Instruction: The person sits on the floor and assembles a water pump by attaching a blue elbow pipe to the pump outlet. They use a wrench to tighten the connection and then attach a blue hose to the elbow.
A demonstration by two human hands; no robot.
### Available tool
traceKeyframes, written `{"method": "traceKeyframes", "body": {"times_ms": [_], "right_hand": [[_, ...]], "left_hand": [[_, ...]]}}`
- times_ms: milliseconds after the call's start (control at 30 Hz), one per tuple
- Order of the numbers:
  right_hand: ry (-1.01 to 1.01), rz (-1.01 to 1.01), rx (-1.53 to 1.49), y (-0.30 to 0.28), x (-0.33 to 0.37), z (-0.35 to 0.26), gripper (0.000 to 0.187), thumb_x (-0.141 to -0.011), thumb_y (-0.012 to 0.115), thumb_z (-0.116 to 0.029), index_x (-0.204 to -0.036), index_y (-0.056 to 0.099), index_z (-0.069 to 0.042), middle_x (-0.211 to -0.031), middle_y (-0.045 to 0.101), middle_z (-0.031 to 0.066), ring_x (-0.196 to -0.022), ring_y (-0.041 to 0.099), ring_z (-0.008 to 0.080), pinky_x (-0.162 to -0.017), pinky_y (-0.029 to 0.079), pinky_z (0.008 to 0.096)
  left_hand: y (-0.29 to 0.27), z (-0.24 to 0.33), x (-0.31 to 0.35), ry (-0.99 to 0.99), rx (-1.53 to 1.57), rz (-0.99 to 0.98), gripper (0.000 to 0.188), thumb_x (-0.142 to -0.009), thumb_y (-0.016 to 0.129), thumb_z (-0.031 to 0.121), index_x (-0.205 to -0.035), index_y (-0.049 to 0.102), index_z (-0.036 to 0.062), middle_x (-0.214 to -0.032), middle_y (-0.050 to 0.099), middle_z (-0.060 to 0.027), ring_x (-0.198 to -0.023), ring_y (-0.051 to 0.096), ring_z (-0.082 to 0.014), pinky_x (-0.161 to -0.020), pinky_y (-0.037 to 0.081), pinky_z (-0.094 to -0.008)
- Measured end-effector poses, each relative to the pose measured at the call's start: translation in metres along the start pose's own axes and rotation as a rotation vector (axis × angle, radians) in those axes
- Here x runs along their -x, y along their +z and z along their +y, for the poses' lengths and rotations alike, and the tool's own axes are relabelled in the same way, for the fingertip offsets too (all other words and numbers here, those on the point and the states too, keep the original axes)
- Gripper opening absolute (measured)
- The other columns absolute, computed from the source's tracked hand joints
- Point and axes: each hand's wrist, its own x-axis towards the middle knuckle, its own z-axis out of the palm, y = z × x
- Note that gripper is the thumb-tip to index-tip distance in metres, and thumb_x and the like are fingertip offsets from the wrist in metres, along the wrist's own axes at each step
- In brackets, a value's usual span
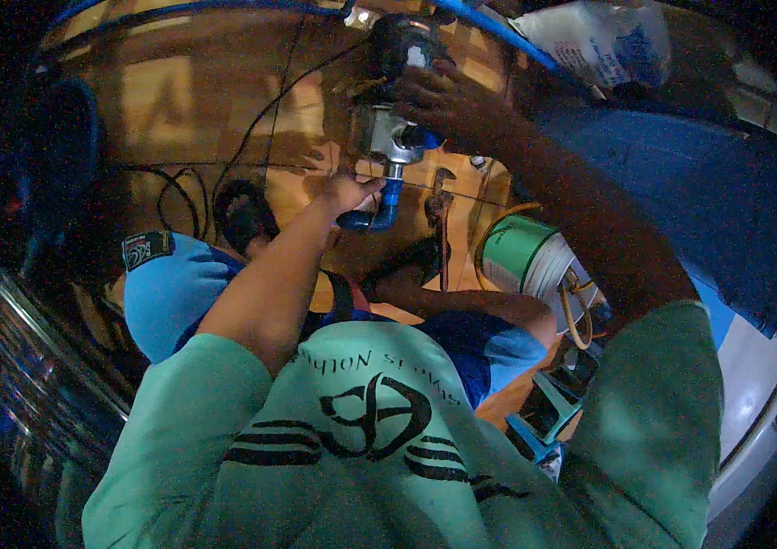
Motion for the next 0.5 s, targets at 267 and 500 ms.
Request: {"method": "traceKeyframes", "body": {"times_ms": [267, 500], "right_hand": [[-0.142, -0.129, 0.014, 0.004, -0.017, 0.013, 0.074, -0.061, 0.086, -0.042, -0.123, 0.067, -0.006, -0.145, 0.053, 0.0145, -0.135, 0.051, 0.0320, -0.109, 0.044, 0.0467], [0.653, -0.607, -0.445, 0.028, 0.026, -0.029, 0.088, -0.087, 0.047, -0.085, -0.107, 0.068, -0.002, -0.093, 0.070, 0.0231, -0.087, 0.070, 0.0402, -0.083, 0.054, 0.0533]], "left_hand": [[0.006, -0.022, -0.037, -0.109, 0.745, -0.304, 0.036, -0.094, 0.069, 0.042, -0.102, 0.070, 0.0067, -0.080, 0.068, -0.0044, -0.068, 0.063, -0.0144, -0.059, 0.047, -0.0315], [-0.104, 0.098, -0.062, 0.593, 0.336, 0.429, 0.047, -0.090, 0.067, 0.032, -0.123, 0.062, -0.0006, -0.105, 0.071, -0.0226, -0.105, 0.067, -0.0408, -0.093, 0.052, -0.0472]]}}
